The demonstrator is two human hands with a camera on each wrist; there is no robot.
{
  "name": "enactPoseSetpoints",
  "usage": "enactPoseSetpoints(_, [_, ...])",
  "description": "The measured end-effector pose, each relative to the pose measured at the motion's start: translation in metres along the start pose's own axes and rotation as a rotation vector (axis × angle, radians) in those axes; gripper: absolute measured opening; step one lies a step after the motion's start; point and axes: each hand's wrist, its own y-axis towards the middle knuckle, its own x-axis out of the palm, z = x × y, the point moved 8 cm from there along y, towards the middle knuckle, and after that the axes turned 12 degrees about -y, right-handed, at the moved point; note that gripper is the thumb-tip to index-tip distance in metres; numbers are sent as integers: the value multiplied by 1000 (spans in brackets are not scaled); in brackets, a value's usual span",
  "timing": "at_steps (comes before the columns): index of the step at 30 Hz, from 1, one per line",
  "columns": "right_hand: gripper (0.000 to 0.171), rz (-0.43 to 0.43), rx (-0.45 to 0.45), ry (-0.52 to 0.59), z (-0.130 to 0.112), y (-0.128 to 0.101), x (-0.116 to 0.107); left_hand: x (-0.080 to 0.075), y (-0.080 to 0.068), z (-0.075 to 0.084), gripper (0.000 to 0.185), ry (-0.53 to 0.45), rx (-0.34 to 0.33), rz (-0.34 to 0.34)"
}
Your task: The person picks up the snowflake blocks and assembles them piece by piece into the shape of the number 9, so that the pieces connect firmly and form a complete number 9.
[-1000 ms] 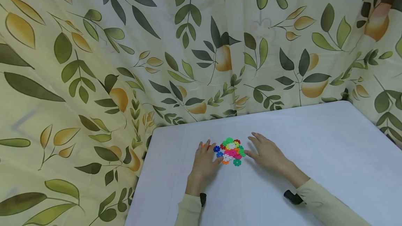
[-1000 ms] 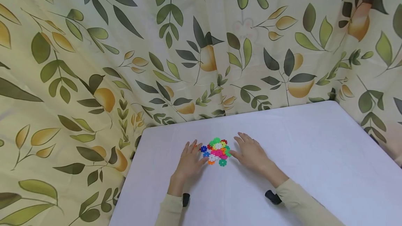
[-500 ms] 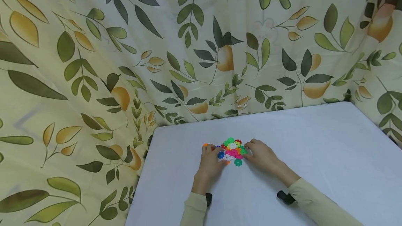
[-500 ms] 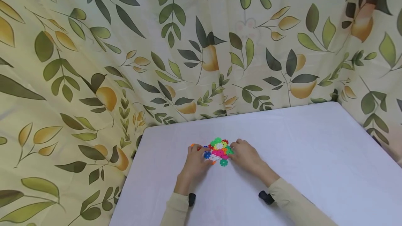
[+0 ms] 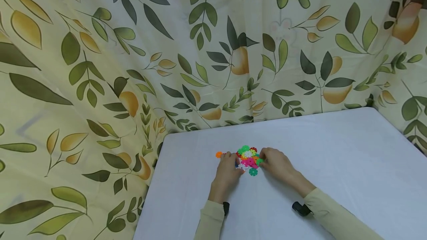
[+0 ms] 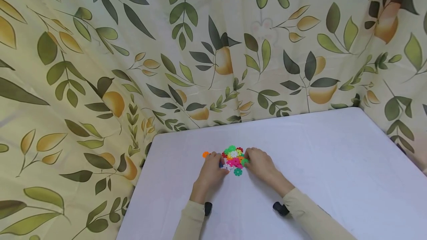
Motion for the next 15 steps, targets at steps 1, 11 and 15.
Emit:
enactPoseSetpoints(1, [16,1,-1,16,0,0,0,0,0,0,25,-28,-7,-3])
enactPoseSetpoints(11, [12,44,-23,218,-1,-6,-12,-8,-3,-3,14,-334,-21,0])
enactPoseSetpoints(15, [15,85,-49,300,-9,-9,-22,-14,-4,-1,16,-469,-5,18])
